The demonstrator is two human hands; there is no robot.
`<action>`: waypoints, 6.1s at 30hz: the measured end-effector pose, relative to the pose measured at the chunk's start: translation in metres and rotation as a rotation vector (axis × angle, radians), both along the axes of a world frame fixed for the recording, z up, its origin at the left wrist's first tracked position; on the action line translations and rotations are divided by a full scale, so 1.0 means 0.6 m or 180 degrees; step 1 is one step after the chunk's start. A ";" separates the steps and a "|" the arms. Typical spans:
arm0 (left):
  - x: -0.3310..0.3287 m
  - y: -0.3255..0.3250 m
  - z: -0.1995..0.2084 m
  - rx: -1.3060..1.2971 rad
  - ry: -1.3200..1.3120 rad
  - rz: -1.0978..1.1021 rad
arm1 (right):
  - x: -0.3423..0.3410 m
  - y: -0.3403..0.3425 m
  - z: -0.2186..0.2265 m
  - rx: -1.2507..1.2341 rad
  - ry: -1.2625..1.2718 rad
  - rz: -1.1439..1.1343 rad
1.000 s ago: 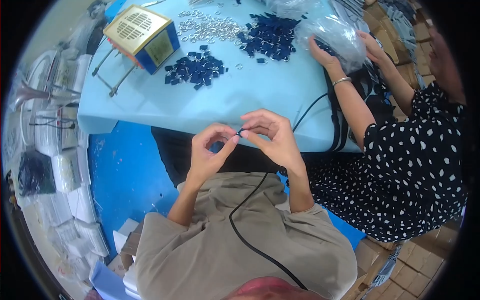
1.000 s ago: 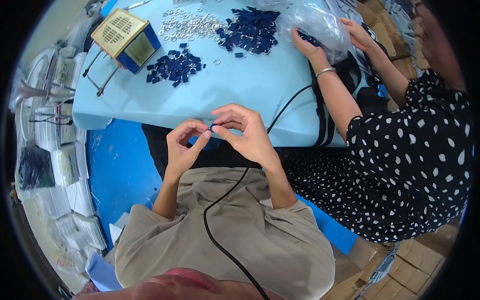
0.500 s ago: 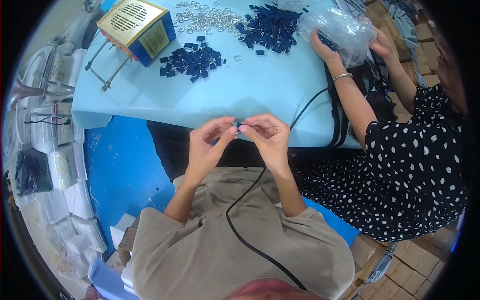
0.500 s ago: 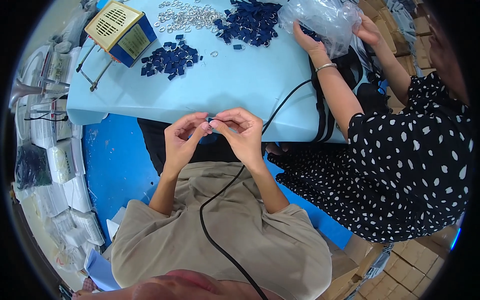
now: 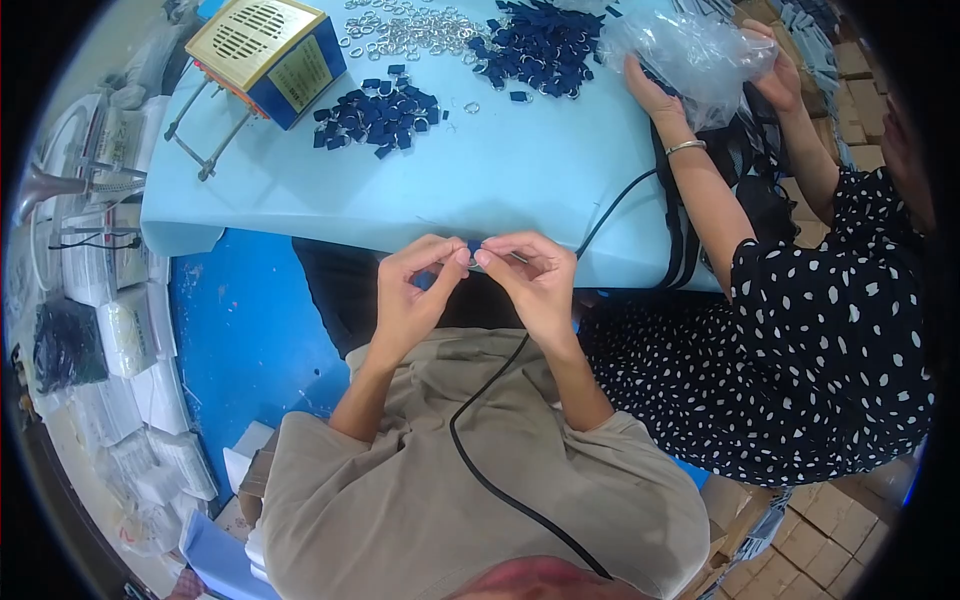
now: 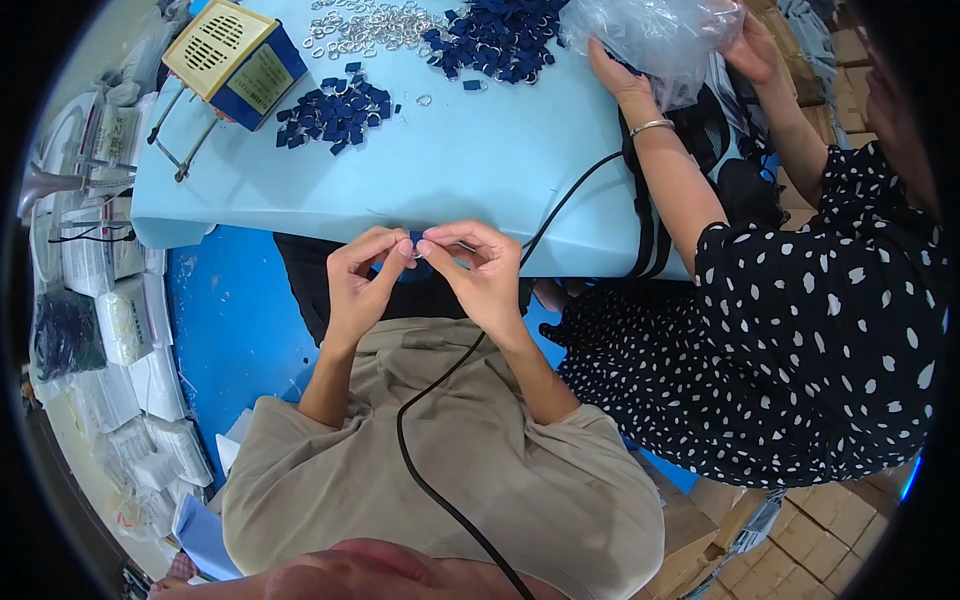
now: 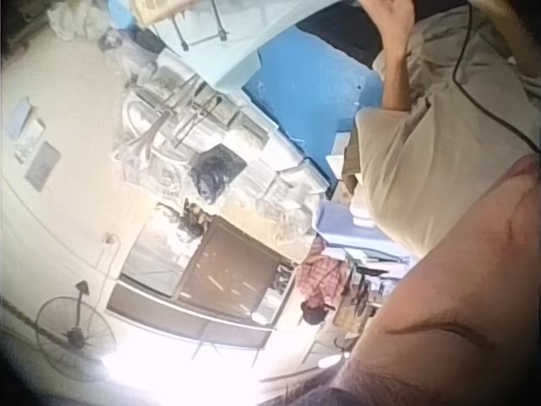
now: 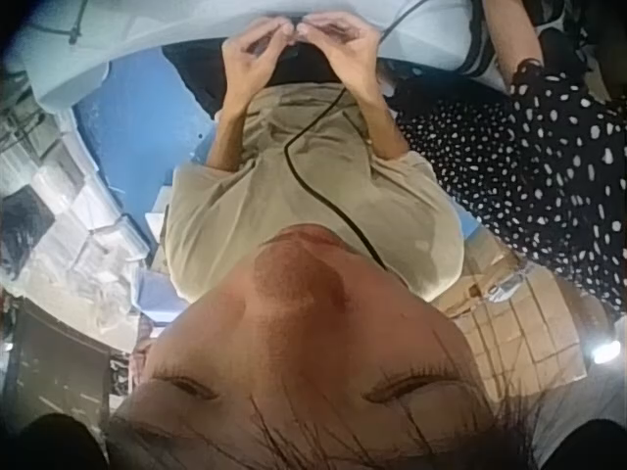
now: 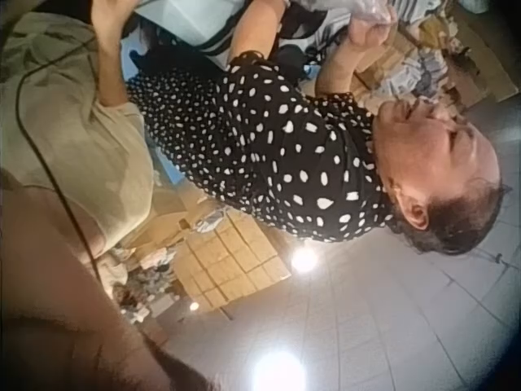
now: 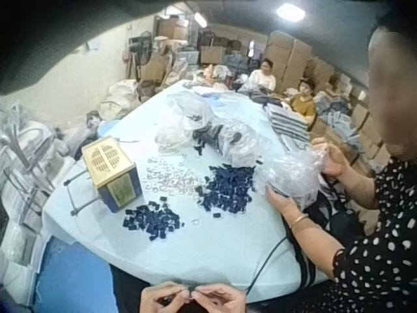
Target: Assembling hardware components by manually attaching small metal rings to blue plastic buckle pieces.
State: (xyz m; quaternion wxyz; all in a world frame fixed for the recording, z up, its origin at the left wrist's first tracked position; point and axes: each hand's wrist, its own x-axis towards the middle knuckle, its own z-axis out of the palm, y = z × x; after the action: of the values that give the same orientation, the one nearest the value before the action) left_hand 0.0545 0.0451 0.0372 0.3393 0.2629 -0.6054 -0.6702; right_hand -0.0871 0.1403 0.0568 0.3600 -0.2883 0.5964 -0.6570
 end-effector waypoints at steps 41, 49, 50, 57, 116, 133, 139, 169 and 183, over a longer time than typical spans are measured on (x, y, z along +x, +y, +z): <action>-0.212 -0.150 0.149 -0.1211 -0.0021 -0.0662 | -0.054 0.052 -0.032 0.0158 0.0742 -0.0685; -0.302 -0.133 0.237 -0.1636 0.0412 -0.0397 | -0.064 0.036 -0.015 0.0062 0.0778 -0.0437; -0.266 -0.121 0.214 -0.1359 0.0451 -0.0591 | -0.066 0.037 -0.014 0.0053 0.0800 -0.0513; 0.003 -0.050 -0.013 0.1312 0.0042 -0.1259 | -0.115 -0.020 0.048 0.0263 0.1312 -0.0401; -0.102 -0.075 -0.064 0.1371 0.0377 0.0097 | -0.096 -0.080 -0.044 -0.0061 -0.0668 0.0148; -0.115 -0.082 -0.076 -0.0548 -0.0086 0.0372 | -0.112 -0.083 -0.075 -0.0061 0.0037 0.0253; -0.113 -0.080 -0.072 -0.0320 -0.0202 0.0196 | -0.107 -0.081 -0.077 -0.0087 0.0039 0.0182; -0.113 -0.082 -0.089 0.0848 0.0119 0.0047 | -0.098 -0.087 -0.094 -0.0074 -0.0224 -0.0059; -0.088 -0.066 -0.116 0.0528 -0.0035 0.0077 | -0.340 -0.130 -0.012 -0.0463 0.0874 -0.0668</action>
State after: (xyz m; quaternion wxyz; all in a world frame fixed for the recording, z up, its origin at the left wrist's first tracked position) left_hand 0.0014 0.0057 -0.0325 0.3212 0.3011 -0.5464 -0.7125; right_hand -0.2908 0.0621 0.0494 0.1830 -0.3367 0.6177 -0.6867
